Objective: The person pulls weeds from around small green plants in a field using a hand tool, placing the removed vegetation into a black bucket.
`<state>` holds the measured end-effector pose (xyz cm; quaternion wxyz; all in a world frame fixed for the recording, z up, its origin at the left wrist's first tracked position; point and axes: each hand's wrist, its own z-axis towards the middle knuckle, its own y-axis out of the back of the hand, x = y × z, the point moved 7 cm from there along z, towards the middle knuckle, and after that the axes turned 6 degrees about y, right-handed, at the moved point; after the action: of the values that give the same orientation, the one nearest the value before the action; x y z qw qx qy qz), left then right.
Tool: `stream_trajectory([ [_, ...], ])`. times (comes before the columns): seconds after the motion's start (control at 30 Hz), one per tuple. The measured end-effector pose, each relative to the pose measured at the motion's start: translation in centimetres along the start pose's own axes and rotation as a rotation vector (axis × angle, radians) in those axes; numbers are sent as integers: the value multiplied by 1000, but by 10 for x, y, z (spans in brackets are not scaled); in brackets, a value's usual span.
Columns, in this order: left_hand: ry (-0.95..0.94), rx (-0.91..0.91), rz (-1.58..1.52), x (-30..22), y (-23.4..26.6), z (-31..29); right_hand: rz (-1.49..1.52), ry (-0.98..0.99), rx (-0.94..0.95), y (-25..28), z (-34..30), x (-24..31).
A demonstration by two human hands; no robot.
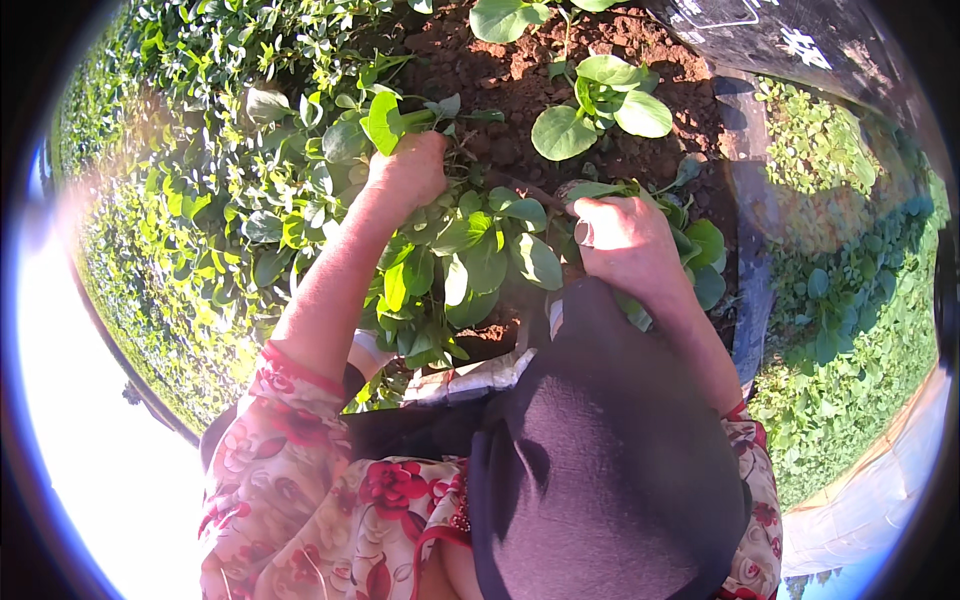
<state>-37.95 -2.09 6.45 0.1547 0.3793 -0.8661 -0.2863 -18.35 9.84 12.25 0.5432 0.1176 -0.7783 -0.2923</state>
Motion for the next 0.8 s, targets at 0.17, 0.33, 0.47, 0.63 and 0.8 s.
stream_trajectory([
  [0.17, 2, 52, 4, 5, -2, -5, -27, 34, 163, -6, 8, 14],
  [0.33, -39, 2, -13, -16, -10, 2, 5, 167, 94, -8, 8, 25],
  [0.47, -36, 126, 250, -39, -20, -2, -128, 146, 72, -5, 9, 32],
  [0.63, -93, 190, 333, -19, -44, 3, -91, 173, 114, -7, 17, 44],
  [0.8, -94, 165, 286, -3, -43, 2, -42, 263, 140, -16, 32, 57],
])
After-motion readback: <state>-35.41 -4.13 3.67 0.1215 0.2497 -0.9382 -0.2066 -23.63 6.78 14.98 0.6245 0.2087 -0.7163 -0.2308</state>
